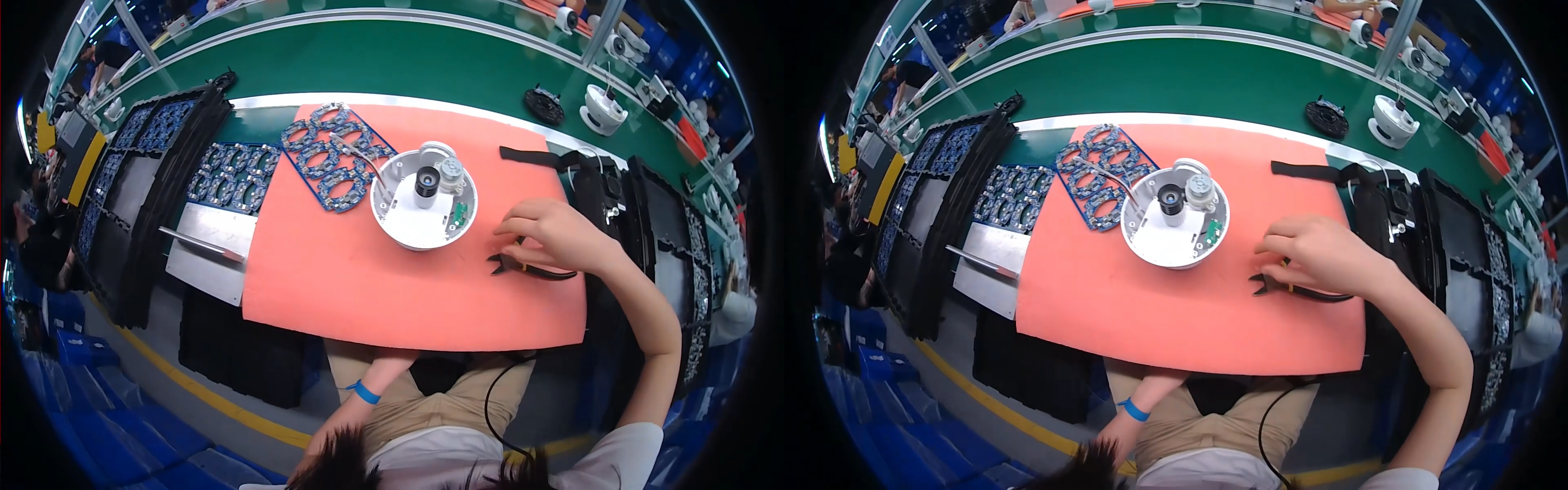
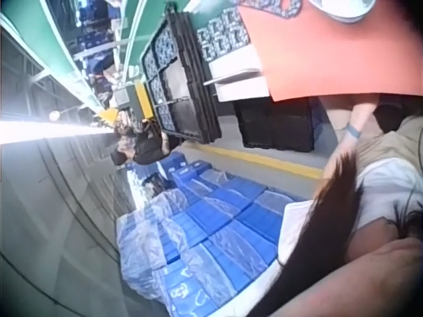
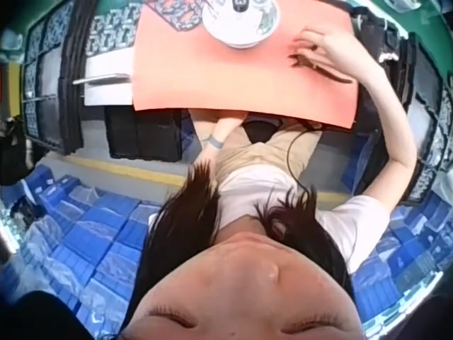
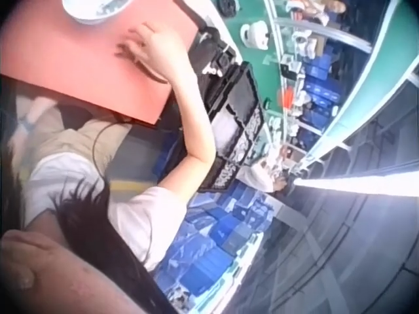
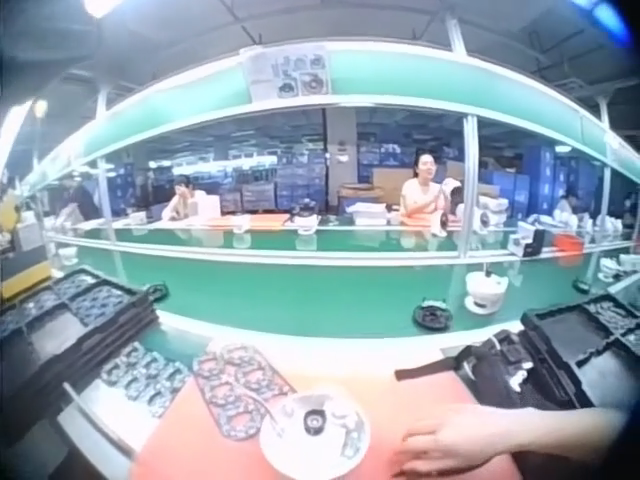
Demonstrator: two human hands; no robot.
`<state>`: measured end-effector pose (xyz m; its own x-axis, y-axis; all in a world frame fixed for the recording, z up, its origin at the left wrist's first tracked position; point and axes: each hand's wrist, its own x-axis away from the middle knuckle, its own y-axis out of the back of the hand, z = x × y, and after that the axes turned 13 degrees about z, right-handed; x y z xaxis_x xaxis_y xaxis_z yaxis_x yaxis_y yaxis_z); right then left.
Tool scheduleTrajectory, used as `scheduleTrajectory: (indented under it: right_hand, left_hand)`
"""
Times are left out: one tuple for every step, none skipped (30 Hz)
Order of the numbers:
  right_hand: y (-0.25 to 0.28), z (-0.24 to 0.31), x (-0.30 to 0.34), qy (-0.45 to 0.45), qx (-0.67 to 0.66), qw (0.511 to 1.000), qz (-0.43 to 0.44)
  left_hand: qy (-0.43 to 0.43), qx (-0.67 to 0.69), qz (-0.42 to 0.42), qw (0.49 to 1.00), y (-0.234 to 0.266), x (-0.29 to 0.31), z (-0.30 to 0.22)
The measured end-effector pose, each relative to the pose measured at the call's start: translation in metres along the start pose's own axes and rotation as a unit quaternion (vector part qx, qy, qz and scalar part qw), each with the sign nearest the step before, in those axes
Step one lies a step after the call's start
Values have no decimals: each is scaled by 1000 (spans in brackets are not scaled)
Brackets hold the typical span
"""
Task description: The worker separates individual LED chips from a larger PCB panel and performs assembly and trimming on a lamp fixture.
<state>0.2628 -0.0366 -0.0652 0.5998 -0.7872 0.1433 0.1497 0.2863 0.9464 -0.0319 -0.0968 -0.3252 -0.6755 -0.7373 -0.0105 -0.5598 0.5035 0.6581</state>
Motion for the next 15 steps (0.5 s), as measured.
scheduleTrajectory:
  right_hand:
    - [-4,2,-5,11,1,1000,-13]
    - [-8,3,-8,8,-1,1000,-14]
    - [-13,3,-11,-14,-2,1000,19]
    - [-15,3,-13,-35,-1,998,51]
    - [-15,6,-15,-35,-2,998,50]
    - [-15,9,-17,-44,-20,997,56]
    - [-14,11,-18,-49,-37,996,62]
    - [-13,11,-18,-47,-36,996,60]
    - [-13,10,-19,-56,-72,994,60]
    - [-12,10,-20,-65,-106,990,58]
    - [-11,10,-21,-62,-103,991,56]
    - [-11,10,-22,-98,-159,981,54]
    - [-11,11,-25,-130,-216,966,52]
    - [-11,12,-27,-126,-214,967,50]
    - [-11,15,-29,-135,-192,971,51]
  left_hand:
    - [-6,-9,19,1000,6,0,-3]
    - [-6,-9,23,1000,11,-1,-8]
    - [5,-13,37,999,15,-1,-13]
    - [17,-18,49,998,19,0,-19]
    - [17,-18,50,998,22,5,-23]
    - [6,18,51,999,24,12,-28]
    - [-3,55,48,997,28,18,-36]
    - [68,152,156,974,43,20,-53]
    - [138,245,258,924,57,21,-69]
    - [100,310,269,906,59,25,-78]
    - [78,335,299,890,62,28,-84]
    - [55,359,328,872,64,30,-89]
    - [-1,368,303,879,68,34,-99]
    - [-2,366,300,881,73,34,-108]
    - [0,408,297,863,78,33,-117]
